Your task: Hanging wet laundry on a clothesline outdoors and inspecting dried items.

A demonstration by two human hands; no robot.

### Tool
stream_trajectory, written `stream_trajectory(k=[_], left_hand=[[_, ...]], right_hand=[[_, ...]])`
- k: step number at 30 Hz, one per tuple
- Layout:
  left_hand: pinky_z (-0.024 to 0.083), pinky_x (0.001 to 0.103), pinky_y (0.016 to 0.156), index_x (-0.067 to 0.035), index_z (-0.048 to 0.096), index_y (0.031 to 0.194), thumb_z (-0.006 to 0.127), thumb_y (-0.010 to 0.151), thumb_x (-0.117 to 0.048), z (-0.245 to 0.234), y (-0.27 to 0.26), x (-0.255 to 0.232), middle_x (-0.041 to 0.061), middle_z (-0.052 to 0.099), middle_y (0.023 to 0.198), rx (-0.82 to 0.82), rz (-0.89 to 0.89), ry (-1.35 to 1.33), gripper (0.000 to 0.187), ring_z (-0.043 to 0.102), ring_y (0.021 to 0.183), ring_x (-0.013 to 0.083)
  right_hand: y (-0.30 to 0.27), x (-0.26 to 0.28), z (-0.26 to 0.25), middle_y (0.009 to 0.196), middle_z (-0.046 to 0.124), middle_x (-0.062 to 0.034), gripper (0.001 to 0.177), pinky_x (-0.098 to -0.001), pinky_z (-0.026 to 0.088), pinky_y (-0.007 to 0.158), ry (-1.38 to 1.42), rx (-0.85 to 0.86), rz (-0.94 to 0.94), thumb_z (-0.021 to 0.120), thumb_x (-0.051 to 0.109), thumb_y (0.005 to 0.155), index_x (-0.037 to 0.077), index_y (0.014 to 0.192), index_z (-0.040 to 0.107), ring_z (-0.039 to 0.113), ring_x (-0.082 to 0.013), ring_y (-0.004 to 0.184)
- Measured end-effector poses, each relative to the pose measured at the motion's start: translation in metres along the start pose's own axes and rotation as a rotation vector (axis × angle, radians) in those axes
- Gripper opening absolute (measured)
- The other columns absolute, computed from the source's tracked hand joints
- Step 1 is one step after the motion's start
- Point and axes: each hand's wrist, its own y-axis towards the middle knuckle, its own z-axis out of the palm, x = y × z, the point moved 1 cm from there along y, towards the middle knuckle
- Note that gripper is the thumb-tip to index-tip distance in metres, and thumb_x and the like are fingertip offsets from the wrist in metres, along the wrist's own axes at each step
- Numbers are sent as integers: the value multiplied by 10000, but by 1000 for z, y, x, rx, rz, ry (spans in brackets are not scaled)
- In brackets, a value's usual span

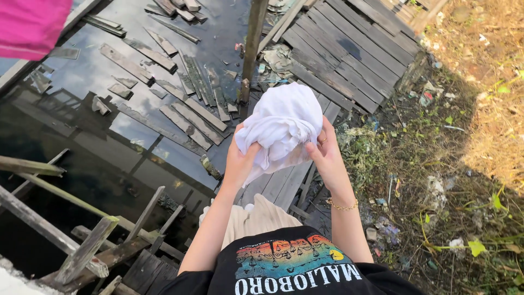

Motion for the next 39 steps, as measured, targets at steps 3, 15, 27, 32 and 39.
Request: stream_trajectory(k=[3,15,27,32,39], left_hand=[[427,291,1102,-64,468,1486,652,956,-69,23,26,-19,46,583,1408,116,23,49,562,557,1282,121],[486,327,986,-76,561,1279,742,946,-105,60,103,-18,119,485,1297,442,259,454,380,594,1144,262],[540,271,842,-88,545,1217,739,945,-136,113,149,-14,55,717,1020,638,9,372,337,684,953,114],[531,265,893,-60,544,1187,736,958,-102,140,150,0,34,685,1089,719,-54,143,302,650,1034,97],[533,278,883,-57,539,1205,737,946,-56,176,134,-8,25,652,1102,865,-375,-217,325,636,1030,96]], right_hand=[[-2,12,-3,1462,515,-108,825,-338,396,1119,-91,-96,-127,702,179,939,109,1573,179,500,-187,1345],[-6,-34,-29,1332,517,-134,257,-306,454,987,-505,-571,-118,595,44,1043,16,1287,519,520,-166,1192],[0,-42,-58,1032,606,19,215,-227,481,799,-388,-824,-42,558,56,1044,61,1254,512,557,-64,901],[-22,-35,-75,1074,614,15,210,-238,490,868,-360,-782,-93,623,48,1028,54,1221,541,576,-64,973],[-47,-33,-88,1041,623,12,338,-251,505,822,-371,-790,127,767,91,910,43,1192,586,579,-65,937]])
